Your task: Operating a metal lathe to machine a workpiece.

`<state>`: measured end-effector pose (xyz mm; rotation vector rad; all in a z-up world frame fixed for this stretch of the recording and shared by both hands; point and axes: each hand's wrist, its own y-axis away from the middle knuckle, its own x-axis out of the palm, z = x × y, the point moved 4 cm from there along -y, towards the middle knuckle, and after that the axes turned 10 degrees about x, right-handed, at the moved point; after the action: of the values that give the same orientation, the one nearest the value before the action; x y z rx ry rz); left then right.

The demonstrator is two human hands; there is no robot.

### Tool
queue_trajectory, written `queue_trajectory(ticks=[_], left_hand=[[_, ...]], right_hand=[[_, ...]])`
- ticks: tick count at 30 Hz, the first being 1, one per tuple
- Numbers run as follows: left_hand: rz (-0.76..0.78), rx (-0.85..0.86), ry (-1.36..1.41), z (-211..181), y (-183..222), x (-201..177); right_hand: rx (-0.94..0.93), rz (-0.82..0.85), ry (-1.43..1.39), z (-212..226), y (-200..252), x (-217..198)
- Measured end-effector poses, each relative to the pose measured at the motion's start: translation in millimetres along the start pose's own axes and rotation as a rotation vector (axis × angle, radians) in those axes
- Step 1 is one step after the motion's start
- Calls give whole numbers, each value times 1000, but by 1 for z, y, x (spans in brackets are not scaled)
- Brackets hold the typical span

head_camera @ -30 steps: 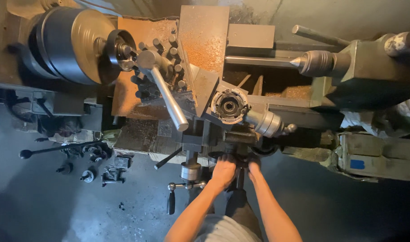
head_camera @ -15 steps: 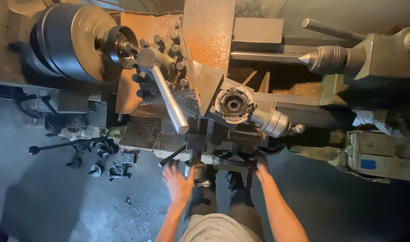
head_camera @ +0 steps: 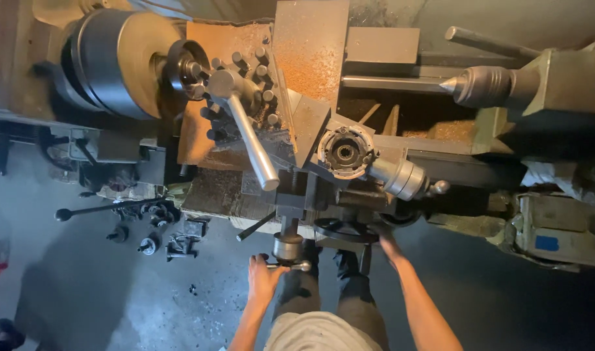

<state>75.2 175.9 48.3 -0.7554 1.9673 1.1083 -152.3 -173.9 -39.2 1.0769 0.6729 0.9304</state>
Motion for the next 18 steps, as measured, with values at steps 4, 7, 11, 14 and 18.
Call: queue_trajectory(ticks=[4,7,11,14,18], left_hand=[[-26,-21,-9,-14,7,-8],[28,-24,-237,-89,21,-60],[30,150,-8,-208,38,-92],[21,343,222,-218,26,-14],[192,-110,408,-202,-7,69]], right_hand=[[-20,31,9,6,26,-11],[87,18,211,54,92,-25],[69,-17,179,33,63,-12],[-149,-40,70,46,66,-3],[2,-165,251,45,61,11]])
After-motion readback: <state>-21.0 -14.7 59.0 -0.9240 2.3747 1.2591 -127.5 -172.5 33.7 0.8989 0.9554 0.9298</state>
